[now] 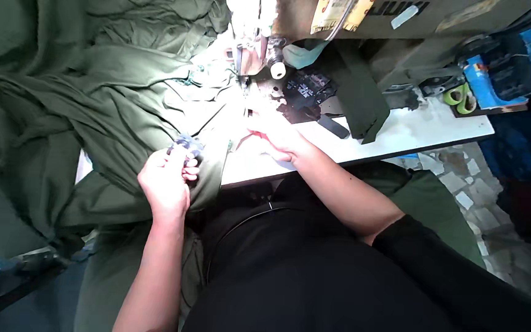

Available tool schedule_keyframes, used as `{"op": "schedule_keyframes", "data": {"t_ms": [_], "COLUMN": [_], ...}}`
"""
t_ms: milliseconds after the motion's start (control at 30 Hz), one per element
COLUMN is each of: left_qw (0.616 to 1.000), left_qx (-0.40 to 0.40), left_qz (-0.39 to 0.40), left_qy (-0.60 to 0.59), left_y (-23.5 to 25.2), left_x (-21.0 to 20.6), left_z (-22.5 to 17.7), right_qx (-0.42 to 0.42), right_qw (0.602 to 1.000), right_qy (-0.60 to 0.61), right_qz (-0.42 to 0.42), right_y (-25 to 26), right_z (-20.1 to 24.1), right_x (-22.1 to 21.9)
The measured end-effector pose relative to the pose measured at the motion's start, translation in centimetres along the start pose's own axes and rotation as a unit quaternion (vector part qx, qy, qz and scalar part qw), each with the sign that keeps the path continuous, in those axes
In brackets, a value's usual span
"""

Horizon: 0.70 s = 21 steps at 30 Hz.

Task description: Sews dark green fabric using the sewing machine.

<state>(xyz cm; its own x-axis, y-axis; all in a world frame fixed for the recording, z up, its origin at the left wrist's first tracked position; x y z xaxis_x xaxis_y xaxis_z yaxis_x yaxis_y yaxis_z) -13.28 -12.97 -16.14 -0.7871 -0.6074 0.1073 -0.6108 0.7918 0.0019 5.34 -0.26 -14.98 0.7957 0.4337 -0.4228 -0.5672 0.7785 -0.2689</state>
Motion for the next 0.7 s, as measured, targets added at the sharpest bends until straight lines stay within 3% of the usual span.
{"op": "schedule_keyframes", "data": {"t_ms": [100, 167, 200, 267, 367, 433, 533, 567, 633, 700], "left_qw": [0.998, 0.998, 0.999, 0.985, 0.885, 0.820, 0.779, 0.774, 0.774, 0.784], "left_qx": [0.028, 0.024, 0.002, -0.123, -0.329, -0.389, -0.438, -0.439, -0.434, -0.430], "left_qz": [-0.044, -0.012, 0.022, 0.107, 0.233, 0.274, 0.260, 0.257, 0.255, 0.254], "left_qy": [-0.042, -0.048, -0.035, 0.052, 0.235, 0.320, 0.366, 0.377, 0.385, 0.368], "left_y": [0.0, -0.2, -0.5, -1.5, -3.5, -4.0, -3.7, -3.6, -3.1, -2.9], "left_x": [0.3, -0.2, -0.6, -1.4, -4.2, -6.7, -8.9, -9.2, -9.6, -9.6], "left_z": [-0.5, -1.0, -1.3, -2.4, -3.4, -2.3, -1.3, -1.4, -1.5, -1.5], "right_qx": [-0.019, -0.015, -0.009, 0.022, 0.046, 0.036, 0.043, 0.087, 0.184, 0.243], "right_qw": [0.999, 0.994, 0.993, 0.987, 0.975, 0.972, 0.957, 0.932, 0.838, 0.747], "right_qy": [-0.048, -0.092, -0.104, -0.149, -0.217, -0.227, -0.286, -0.350, -0.508, -0.617], "right_qz": [0.018, 0.058, 0.063, 0.054, -0.016, -0.040, -0.025, -0.036, -0.076, -0.052], "right_y": [-0.6, -0.9, -1.1, -2.1, -4.3, -5.0, -4.8, -4.2, -2.5, -1.0], "right_z": [-1.4, -2.0, -2.4, -2.3, -1.9, -1.9, -0.4, 0.6, 2.1, 2.4], "right_x": [-1.3, -1.8, -1.9, -2.1, -1.1, -0.1, 1.0, 1.4, 2.6, 3.2]}}
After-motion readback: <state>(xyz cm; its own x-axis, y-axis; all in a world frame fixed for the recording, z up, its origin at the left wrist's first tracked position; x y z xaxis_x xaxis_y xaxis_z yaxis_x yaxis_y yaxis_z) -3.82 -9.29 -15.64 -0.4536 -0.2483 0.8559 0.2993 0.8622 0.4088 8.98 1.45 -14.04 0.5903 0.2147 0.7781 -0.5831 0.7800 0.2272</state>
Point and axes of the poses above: each hand's wrist, its own y-axis towards the middle knuckle, its own x-axis out of the back of the hand, z = x × y, the point moved 4 cm from there along y, towards the middle knuckle, and after that the axes turned 7 degrees about y, right-handed, at the moved point
